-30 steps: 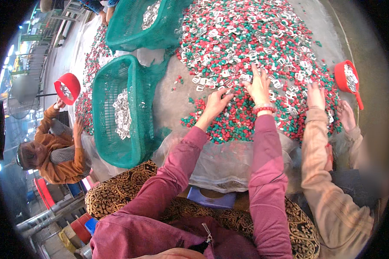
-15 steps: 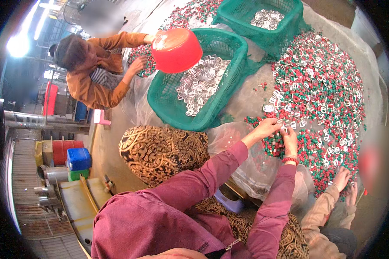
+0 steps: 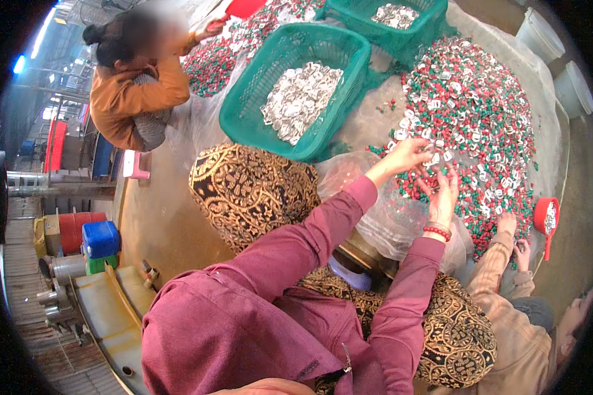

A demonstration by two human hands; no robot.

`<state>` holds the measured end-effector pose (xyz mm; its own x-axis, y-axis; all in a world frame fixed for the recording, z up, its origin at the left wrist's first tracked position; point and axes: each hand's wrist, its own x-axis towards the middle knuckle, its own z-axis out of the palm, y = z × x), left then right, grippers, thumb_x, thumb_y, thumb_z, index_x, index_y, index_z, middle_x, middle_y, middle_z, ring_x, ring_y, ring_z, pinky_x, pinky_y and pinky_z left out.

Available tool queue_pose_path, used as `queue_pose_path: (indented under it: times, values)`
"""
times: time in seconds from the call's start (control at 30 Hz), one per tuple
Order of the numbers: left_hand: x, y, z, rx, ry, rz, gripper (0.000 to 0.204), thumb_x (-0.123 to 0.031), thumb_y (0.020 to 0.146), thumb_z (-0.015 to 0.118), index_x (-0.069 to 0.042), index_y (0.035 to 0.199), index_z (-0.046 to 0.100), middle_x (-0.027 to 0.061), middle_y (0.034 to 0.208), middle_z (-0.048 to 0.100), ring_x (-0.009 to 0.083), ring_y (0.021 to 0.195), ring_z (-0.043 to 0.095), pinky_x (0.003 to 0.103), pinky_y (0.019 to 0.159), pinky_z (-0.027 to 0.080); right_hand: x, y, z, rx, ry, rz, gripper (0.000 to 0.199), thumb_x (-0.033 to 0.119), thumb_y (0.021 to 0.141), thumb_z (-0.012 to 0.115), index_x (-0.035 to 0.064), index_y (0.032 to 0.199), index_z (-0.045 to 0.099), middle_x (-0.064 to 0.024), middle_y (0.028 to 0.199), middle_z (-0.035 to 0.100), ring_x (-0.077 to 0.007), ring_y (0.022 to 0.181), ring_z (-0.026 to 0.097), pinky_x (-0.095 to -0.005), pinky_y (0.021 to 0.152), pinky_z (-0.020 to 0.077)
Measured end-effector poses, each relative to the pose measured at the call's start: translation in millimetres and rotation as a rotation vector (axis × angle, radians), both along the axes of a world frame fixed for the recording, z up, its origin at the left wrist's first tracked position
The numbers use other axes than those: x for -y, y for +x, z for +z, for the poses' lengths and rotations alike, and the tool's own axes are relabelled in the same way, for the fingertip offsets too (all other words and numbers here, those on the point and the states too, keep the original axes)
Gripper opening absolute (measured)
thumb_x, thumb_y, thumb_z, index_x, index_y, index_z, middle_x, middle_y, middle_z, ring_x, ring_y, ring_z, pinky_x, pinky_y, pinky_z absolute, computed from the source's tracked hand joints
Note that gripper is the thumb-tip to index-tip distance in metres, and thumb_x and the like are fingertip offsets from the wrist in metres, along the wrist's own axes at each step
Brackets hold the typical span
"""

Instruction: The person sits at a table and sorts small red, green, and white plastic pieces by hand, placing selected white pieces into a green basket. Other workers are also sorting similar pieces nearby.

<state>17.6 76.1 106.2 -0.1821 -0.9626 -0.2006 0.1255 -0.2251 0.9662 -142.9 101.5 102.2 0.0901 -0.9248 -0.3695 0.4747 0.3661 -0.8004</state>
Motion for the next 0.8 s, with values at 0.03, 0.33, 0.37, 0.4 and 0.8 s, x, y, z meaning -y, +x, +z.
queue_pose_path:
  times: [0.03, 0.33, 0.37, 0.4, 0.8]
  values:
    - [-1, 4, 3, -0.069, 0.012, -0.009, 0.034, -0.02, 0.089, 0.056, 0.003, 0.114, 0.051, 0.0081, 0.077, 0.063, 0.014, 0.061, 0.063, 0.027, 0.049, 0.053, -1, 4, -2, -0.013, -0.007, -0.034, 0.041, 0.009, 0.09, 0.05, 0.0051, 0.128, 0.036, -0.013, 0.113, 0.05, -0.0242, 0.097, 0.055, -0.0474, 0.077, 0.0543]
    - [-6, 8, -16, 0.355, -0.061, -0.17, 0.03, -0.027, 0.087, 0.054, 0.0, 0.087, 0.066, 0.008, 0.072, 0.066, 0.0153, 0.057, 0.062, 0.03, 0.055, 0.052, 11, -1, -28, 0.108, 0.05, -0.019, 0.052, 0.004, 0.088, 0.052, 0.0083, 0.135, 0.03, -0.012, 0.122, 0.05, -0.0187, 0.109, 0.052, -0.0453, 0.084, 0.0507]
    - [-13, 11, -1, 0.359, 0.02, -0.201, 0.028, -0.026, 0.085, 0.055, 0.0, 0.087, 0.066, 0.0096, 0.073, 0.067, 0.0181, 0.058, 0.064, 0.032, 0.055, 0.052, 13, 0, -33, 0.109, 0.091, -0.036, 0.048, 0.004, 0.088, 0.051, 0.0069, 0.132, 0.035, -0.0109, 0.12, 0.051, -0.0189, 0.106, 0.053, -0.0461, 0.084, 0.0501]
    - [-8, 8, -21, 0.622, -0.234, -0.206, 0.025, -0.024, 0.08, 0.058, -0.003, 0.089, 0.067, 0.0113, 0.069, 0.066, 0.0254, 0.063, 0.065, 0.036, 0.06, 0.052, 15, 1, -39, 0.109, 0.132, -0.053, 0.043, 0.005, 0.088, 0.05, 0.0055, 0.13, 0.039, -0.0099, 0.119, 0.052, -0.0192, 0.104, 0.054, -0.047, 0.083, 0.0495]
    - [70, 159, 83, 1.348, -0.611, -0.813, 0.03, -0.016, 0.073, 0.059, -0.006, 0.101, 0.062, 0.0186, 0.092, 0.063, 0.036, 0.089, 0.06, 0.044, 0.076, 0.05, 28, 18, -28, 0.294, 0.217, -0.264, 0.039, 0.02, 0.093, 0.048, 0.0035, 0.126, 0.04, -0.0143, 0.126, 0.049, -0.0351, 0.118, 0.045, -0.0574, 0.098, 0.0363]
